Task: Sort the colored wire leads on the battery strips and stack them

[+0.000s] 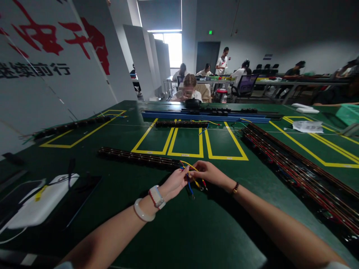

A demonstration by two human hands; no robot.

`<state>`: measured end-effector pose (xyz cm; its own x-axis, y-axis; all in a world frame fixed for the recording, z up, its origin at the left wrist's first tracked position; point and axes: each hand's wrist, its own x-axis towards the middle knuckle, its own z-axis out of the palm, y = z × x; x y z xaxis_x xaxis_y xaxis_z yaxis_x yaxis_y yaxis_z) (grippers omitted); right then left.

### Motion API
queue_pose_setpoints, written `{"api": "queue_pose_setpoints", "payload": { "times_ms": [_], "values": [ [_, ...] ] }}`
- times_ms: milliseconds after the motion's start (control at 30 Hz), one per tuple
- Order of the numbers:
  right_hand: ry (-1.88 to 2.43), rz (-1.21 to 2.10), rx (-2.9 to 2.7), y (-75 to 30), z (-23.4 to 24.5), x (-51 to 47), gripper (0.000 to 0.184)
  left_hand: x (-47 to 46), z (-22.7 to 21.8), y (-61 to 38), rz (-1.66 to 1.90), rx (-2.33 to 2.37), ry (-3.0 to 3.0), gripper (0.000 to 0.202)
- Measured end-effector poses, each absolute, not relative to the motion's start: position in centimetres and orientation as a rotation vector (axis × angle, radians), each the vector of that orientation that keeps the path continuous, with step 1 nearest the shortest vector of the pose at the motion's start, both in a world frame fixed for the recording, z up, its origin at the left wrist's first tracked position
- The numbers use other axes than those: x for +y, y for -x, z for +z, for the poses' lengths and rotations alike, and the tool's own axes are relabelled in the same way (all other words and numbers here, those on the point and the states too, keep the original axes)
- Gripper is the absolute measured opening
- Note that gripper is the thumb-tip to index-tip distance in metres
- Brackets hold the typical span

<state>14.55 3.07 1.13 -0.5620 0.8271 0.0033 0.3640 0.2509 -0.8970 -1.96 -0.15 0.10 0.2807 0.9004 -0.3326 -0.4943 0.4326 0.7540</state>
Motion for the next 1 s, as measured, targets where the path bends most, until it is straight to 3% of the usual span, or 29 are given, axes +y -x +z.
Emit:
{"api": "queue_pose_setpoints", "payload": {
  "times_ms": [133, 333, 500, 633, 733, 867, 1000],
  "values": [
    [1.266, 0.869, -2.233, -13.8, 1.8, 1.4, 0.026, -0.2, -0.4, 2.0, 1.040, 0.751, -0.577, 0.014],
    [1.380, 0.688, -2.352, -13.2, 2.0, 0.4, 0.013, -0.3, 0.0, 2.2, 0.888, 0.487, -0.555, 0.021],
    [1.606, 0.135, -2.624, -12.4, 2.5, -0.5, 0.023, -0.5, 0.2, 1.7, 0.900, 0.620, -0.470, 0.019],
    [1.453, -0.104, -2.769, -11.6, 2.1, -1.7, 0.031, -0.5, 0.3, 1.3, 0.863, 0.688, -0.441, 0.022],
    [1.372, -0.123, -2.786, -11.4, 2.1, -2.1, 0.039, -0.3, 0.2, 1.3, 0.842, 0.687, -0.439, 0.023],
    [1.366, 0.031, -2.729, -12.3, 3.4, -1.9, 0.024, -0.3, 0.3, 1.4, 0.838, 0.687, -0.440, 0.018],
    [1.369, 0.286, -2.537, -14.2, 5.1, -1.6, 0.023, -0.5, 0.8, 1.7, 0.807, 0.681, -0.469, 0.019]
  ]
}}
